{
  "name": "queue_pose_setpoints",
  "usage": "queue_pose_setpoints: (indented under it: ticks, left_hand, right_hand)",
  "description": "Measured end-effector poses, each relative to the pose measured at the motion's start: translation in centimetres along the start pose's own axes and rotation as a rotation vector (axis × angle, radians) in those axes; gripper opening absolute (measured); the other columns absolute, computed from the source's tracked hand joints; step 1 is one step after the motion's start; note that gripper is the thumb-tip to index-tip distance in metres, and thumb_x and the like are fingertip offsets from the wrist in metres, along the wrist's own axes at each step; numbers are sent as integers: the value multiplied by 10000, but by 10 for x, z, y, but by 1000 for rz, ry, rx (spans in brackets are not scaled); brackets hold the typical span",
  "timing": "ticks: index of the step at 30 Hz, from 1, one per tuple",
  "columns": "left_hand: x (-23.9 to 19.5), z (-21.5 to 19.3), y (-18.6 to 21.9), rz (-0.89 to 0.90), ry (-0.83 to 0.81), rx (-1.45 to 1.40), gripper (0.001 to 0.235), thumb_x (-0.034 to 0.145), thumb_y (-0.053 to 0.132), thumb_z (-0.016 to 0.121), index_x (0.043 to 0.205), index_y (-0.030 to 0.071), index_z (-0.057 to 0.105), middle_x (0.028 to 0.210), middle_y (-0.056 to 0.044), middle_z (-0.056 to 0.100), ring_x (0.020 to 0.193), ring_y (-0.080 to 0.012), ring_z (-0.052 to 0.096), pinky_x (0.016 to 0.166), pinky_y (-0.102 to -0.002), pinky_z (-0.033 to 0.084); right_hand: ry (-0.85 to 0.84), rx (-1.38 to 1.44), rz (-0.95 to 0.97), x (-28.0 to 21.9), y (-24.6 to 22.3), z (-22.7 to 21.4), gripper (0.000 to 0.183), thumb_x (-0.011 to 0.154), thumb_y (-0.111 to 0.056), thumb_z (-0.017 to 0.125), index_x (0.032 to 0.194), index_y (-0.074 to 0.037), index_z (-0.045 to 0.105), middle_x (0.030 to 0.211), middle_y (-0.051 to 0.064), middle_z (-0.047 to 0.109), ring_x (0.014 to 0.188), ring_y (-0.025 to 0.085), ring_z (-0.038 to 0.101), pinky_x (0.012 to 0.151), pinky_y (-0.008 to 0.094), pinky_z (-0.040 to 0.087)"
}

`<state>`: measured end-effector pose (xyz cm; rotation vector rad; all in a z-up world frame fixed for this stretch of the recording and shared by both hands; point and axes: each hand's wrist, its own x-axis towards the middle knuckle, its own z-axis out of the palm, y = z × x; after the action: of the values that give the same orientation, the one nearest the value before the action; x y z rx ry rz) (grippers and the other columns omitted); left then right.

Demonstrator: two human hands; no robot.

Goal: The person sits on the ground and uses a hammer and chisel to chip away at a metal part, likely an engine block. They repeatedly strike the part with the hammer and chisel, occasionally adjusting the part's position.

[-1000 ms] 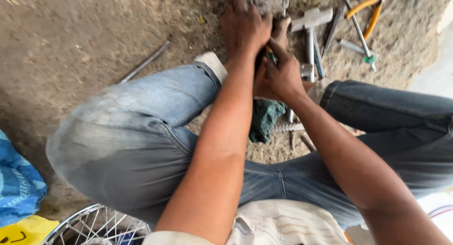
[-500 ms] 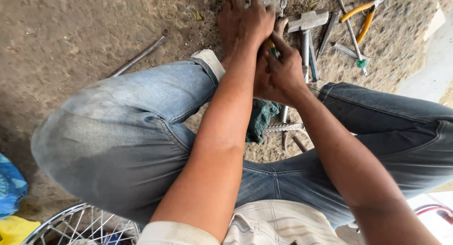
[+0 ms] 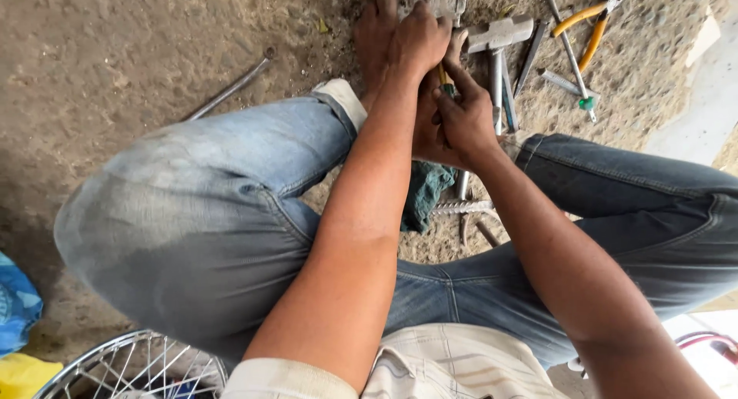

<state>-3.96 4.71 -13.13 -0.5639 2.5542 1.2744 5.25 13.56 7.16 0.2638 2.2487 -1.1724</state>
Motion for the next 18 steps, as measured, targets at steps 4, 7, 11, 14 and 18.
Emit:
queue_pose_setpoints:
  ticks: [4, 7, 11, 14, 18]
  left_hand:
    - [1, -4, 1, -59, -122, -16, 687, 949, 502, 567, 1386, -23, 485, 1130, -278, 708, 1030, -395, 723, 913, -469, 572]
    - [-2, 1, -4, 22, -82, 32, 609, 971, 470, 611, 1367, 13, 539, 1087, -246, 743, 976, -362, 754, 928, -443, 582]
    - [0, 9, -12, 29, 17, 25, 633, 891, 320, 650, 1405, 7, 453, 934, -171, 754, 797, -327, 748, 725, -429, 608]
    - [-2, 16, -20, 145, 163, 79, 578, 884, 264, 694, 1360, 8, 491, 939, -162, 754, 809, -322, 741, 735, -430, 603]
    - [-15, 13, -19, 205, 143, 37, 490, 920, 283, 702, 1312, 39, 539, 933, -170, 759, 830, -338, 740, 765, -443, 596]
  right_hand:
    - [-11, 118, 1, 8, 18, 5, 613, 1006, -76, 625, 1590, -79, 441, 897, 101, 742, 718, 118, 643, 617, 297, 537]
    - [-12, 167, -231, 20, 48, 17, 559, 1051, -76, 642, 1560, 13, 429, 1279, 157, 716, 1070, 191, 741, 884, 321, 619]
    - [32, -80, -166, 43, 85, 42, 483, 1096, -152, 572, 1544, -8, 465, 1403, 268, 653, 1258, 325, 666, 1079, 401, 530]
    - [55, -144, -454, 55, 104, 52, 610, 1089, -107, 540, 1630, -2, 278, 1616, 300, 409, 1490, 405, 430, 1208, 483, 384]
    - [84, -143, -425, 48, 111, 51, 614, 1078, -138, 546, 1627, -46, 286, 1643, 273, 378, 1524, 406, 399, 1249, 496, 370]
